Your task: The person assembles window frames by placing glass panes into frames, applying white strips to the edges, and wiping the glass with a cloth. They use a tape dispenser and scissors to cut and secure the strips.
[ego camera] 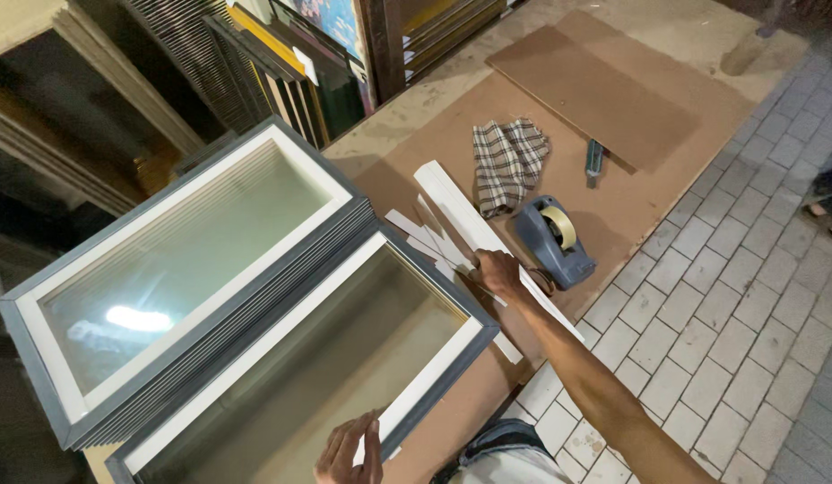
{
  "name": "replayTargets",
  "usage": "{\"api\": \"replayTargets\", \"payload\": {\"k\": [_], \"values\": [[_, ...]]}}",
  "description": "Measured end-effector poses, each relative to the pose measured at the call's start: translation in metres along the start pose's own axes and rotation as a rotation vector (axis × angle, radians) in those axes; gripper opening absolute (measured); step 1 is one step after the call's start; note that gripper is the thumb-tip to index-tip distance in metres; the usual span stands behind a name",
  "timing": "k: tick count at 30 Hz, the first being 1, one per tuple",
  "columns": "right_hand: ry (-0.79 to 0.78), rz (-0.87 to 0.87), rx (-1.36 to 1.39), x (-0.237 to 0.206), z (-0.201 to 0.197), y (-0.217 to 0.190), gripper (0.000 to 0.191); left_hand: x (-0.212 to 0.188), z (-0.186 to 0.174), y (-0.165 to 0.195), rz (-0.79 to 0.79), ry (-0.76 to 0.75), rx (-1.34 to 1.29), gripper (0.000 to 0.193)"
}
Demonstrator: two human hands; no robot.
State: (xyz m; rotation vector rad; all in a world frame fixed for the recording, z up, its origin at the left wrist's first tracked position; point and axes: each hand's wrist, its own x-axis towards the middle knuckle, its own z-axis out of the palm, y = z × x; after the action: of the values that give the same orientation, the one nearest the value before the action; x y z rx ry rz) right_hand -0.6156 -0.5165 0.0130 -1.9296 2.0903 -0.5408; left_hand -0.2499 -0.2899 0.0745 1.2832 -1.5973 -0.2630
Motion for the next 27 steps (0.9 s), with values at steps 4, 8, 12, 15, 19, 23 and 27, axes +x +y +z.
{"api": "replayTargets", "payload": {"k": [4,8,12,15,19,23,27], "values": [[0.120,0.045,0.272,-0.019,-0.009,0.016,0.027,0.010,0.001,0.028,-0.040,-0.076,-0.053,0.013],[0.038,0.235,0.700,-0.062,-0.031,0.009,0.025,0.018,-0.001,0.061,-0.139,-0.153,-0.070,0.012],[0.010,0.157,0.900,-0.106,-0.057,-0.026,0.023,0.037,0.010,0.077,-0.235,-0.245,-0.193,0.014],[-0.068,0.241,1.064,-0.133,-0.060,-0.056,0.020,0.054,0.029,0.074,-0.223,-0.258,-0.189,0.019],[-0.238,0.107,1.202,-0.149,-0.047,-0.080,0.025,0.078,0.050,0.042,-0.092,-0.240,-0.035,0.037],[-0.244,0.064,1.132,-0.145,-0.036,-0.081,0.037,0.105,0.080,-0.006,0.026,-0.169,0.170,0.056],[-0.256,0.185,0.965,-0.138,-0.037,-0.076,0.035,0.127,0.119,-0.038,0.105,-0.262,0.333,0.065]]}}
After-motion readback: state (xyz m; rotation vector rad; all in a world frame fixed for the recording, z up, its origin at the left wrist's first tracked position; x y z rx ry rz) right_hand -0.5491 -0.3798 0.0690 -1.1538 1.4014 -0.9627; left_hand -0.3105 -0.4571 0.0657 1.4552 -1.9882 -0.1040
